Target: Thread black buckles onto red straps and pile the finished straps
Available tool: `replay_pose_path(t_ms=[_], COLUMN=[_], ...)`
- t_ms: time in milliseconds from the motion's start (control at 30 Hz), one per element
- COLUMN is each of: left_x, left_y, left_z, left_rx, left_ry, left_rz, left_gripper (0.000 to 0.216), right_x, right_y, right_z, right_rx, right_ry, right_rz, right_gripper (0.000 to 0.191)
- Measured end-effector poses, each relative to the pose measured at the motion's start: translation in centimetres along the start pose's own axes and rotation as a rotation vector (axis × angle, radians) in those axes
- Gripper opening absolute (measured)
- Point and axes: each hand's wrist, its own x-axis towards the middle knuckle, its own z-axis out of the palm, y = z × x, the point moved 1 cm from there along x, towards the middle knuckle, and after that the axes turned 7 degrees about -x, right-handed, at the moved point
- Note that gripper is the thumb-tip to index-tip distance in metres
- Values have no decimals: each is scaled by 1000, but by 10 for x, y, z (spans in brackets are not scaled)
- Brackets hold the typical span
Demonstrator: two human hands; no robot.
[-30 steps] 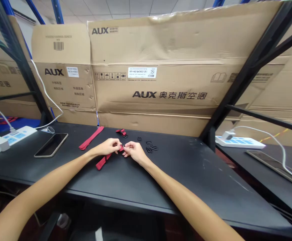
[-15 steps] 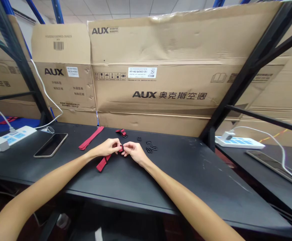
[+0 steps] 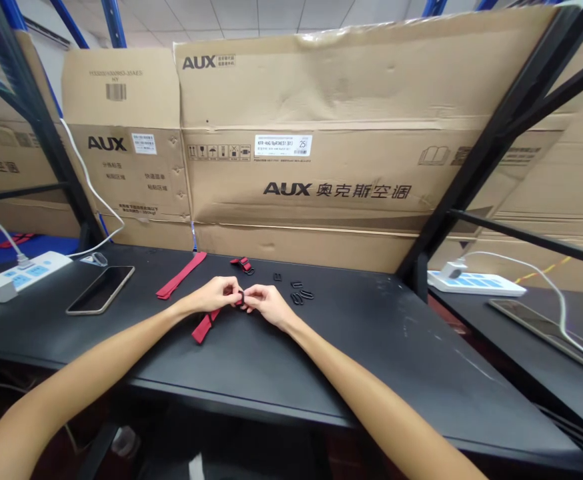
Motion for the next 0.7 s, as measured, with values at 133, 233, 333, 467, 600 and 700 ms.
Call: replay_pose_path(t_ms=[133,233,333,467,600,700], left_x=[0,-1,-2,-1,1,1], left_y=[1,8,13,11,7,8], left_z=[1,2,4,5,1,-1], left_rx=[-60,-33,180,332,392,477], left_ry=[-10,-3,14,72,104,87], left_rz=[5,67,122,119,91,82], left_gripper=[20,30,38,35,38,37], right_x=[-1,-2,-1,1,4,6], right_y=[-2,-5,-6,-3,3,7], right_z=[0,1,1,-3,-8,-10], right_rx=[-138,-177,-160,-130,-79,-85], right_ry=[2,29,51,85,161,203], right_rz=[7,18,28,60,101,126], right_gripper=[28,25,23,24,24,20])
